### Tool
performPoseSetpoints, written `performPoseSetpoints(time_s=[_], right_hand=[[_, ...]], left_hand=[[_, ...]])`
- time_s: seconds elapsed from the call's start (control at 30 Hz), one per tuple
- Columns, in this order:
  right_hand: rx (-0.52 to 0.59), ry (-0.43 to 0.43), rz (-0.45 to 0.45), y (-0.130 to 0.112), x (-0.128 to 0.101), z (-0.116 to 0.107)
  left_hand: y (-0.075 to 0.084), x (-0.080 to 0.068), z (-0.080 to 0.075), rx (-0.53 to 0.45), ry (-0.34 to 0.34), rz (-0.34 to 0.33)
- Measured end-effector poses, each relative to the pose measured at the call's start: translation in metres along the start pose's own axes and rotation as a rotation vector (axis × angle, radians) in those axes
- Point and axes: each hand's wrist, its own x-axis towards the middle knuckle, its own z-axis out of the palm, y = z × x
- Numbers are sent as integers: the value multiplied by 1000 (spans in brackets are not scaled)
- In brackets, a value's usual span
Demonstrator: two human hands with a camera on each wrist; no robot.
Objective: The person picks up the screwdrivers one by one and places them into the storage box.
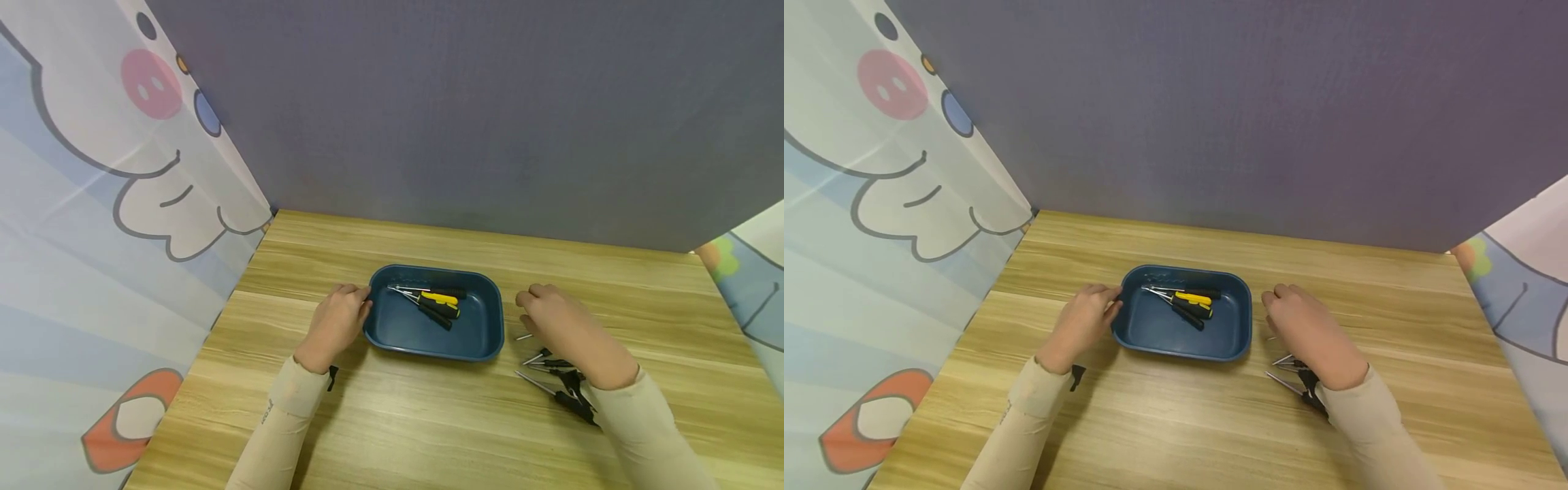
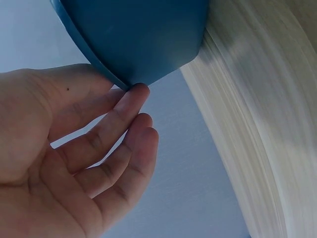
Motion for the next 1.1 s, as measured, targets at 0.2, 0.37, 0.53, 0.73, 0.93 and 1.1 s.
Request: performPoseSetpoints(time_s=[0.2,0.37,0.53,0.73,0.93,1.1], right_hand=[[-20,16,28,5,-32,1],[-45,-1,67,6,-59,7],[-19,-24,88,9,-81,17],[-5,-70,142,9,-106,29],[46,-188,214,8,-121,40],[76,-249,236,8,-127,47]], left_hand=[[0,0,1,-4,3,1],[0,-1,1,-8,2,-3],[1,-3,1,-11,-3,-14],[1,-2,1,-16,4,-6],[0,-1,1,-15,3,-5],[-1,0,2,-8,4,-1]])
